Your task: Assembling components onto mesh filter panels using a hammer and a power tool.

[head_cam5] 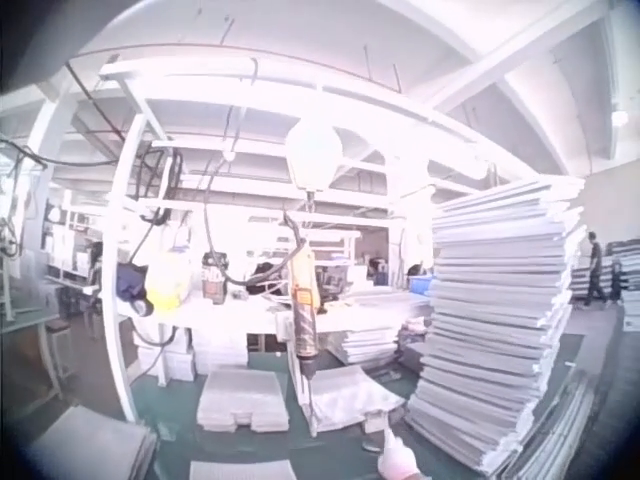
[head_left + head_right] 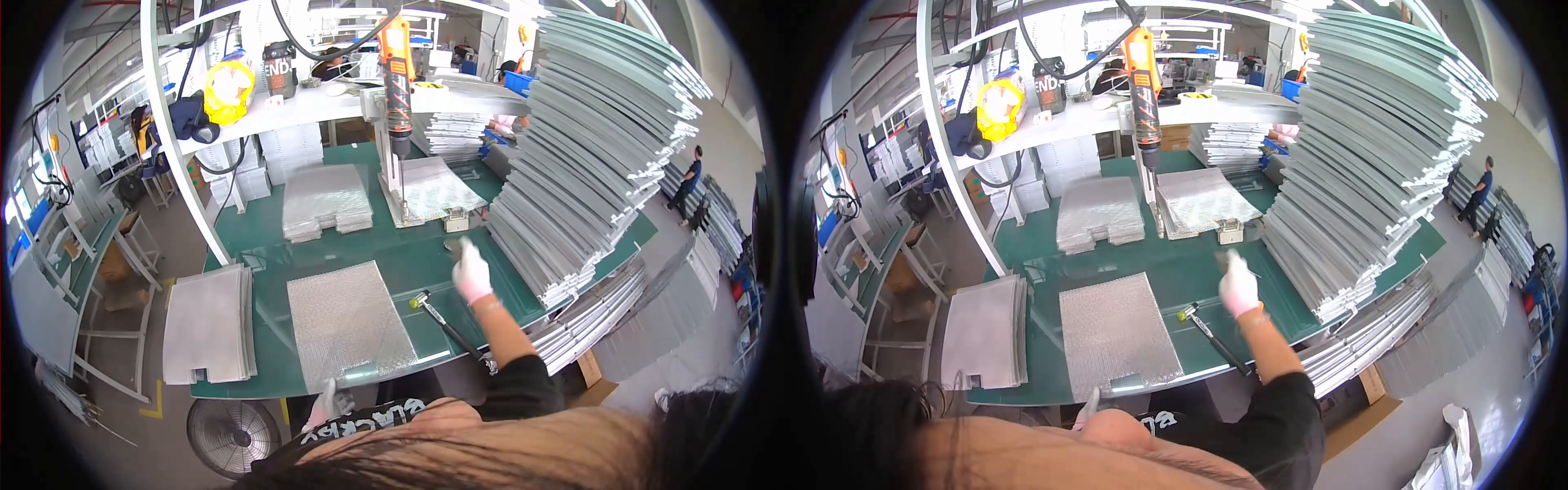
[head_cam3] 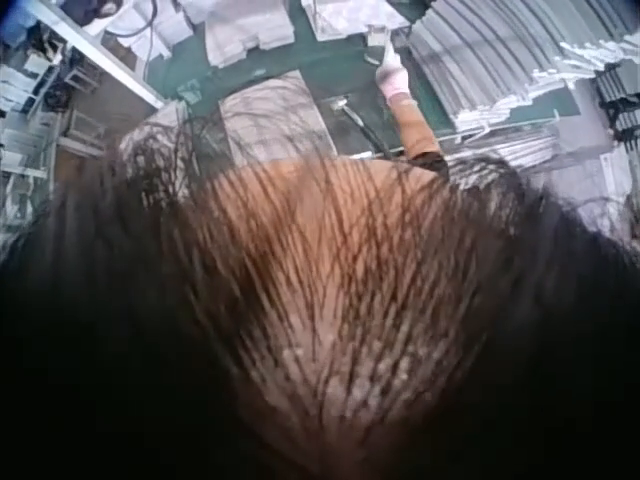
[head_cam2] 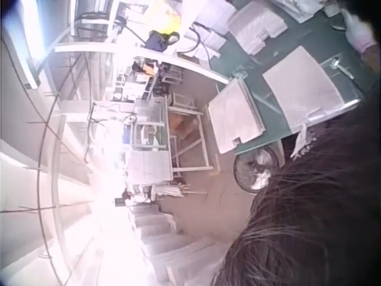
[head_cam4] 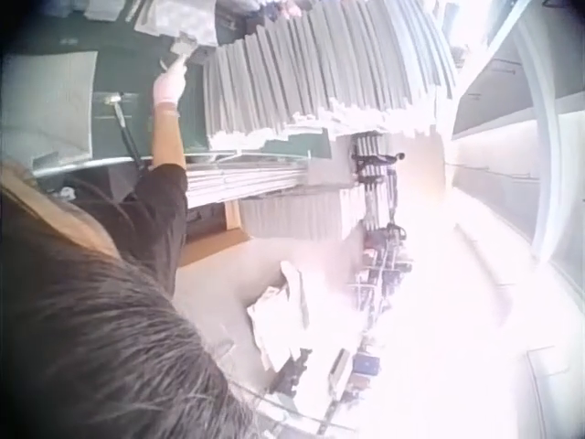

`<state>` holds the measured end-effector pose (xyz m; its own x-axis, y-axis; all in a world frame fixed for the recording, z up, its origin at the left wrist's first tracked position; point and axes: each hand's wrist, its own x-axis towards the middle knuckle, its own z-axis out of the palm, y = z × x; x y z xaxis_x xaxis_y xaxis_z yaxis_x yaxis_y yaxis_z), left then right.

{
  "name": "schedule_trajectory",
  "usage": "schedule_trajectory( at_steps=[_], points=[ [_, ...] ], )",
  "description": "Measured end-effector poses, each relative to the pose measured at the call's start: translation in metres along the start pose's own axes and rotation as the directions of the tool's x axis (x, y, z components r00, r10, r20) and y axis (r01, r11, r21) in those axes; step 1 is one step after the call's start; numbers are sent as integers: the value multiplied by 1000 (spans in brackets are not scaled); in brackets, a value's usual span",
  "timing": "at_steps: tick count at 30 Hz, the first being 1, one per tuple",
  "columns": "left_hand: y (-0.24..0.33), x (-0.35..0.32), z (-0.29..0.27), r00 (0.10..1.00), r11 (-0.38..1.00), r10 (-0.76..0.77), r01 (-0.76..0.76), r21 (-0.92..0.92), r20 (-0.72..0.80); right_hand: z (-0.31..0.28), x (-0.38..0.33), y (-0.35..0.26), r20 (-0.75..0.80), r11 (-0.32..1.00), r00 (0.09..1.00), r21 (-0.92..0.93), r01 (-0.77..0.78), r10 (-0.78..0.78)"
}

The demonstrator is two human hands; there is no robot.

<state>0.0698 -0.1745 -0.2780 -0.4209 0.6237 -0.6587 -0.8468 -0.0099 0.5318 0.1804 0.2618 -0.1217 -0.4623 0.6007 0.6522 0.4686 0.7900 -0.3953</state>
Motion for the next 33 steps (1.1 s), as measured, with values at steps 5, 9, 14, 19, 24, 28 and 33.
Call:
schedule_trajectory(
  at_steps=[5,9,14,19,24,28,33],
  points=[
    [-2,-13,26,953,962,267,-254,100,-142,-65,-149,-130,412,786,910,546,-289,48],
    [-5,-15,19,979,982,183,-178,56,-89,-5,-275,-129,850,378,498,523,-764,-172],
    [-19,-12,4,969,970,240,-242,34,66,55,-350,-112,925,-142,276,246,-959,-260],
    [-31,-11,14,903,908,419,-414,-66,94,45,-325,-141,858,-579,450,241,-779,-249],
    [-38,-10,12,903,897,421,-400,-187,86,34,-317,-154,912,-590,386,235,-772,-141],
    [-31,-22,23,914,898,405,-394,-197,15,27,-317,-157,923,-588,370,243,-772,-104],
    [-36,-32,28,908,894,416,-417,-164,-43,24,-313,-164,931,-529,353,255,-810,-92]
  ],
)
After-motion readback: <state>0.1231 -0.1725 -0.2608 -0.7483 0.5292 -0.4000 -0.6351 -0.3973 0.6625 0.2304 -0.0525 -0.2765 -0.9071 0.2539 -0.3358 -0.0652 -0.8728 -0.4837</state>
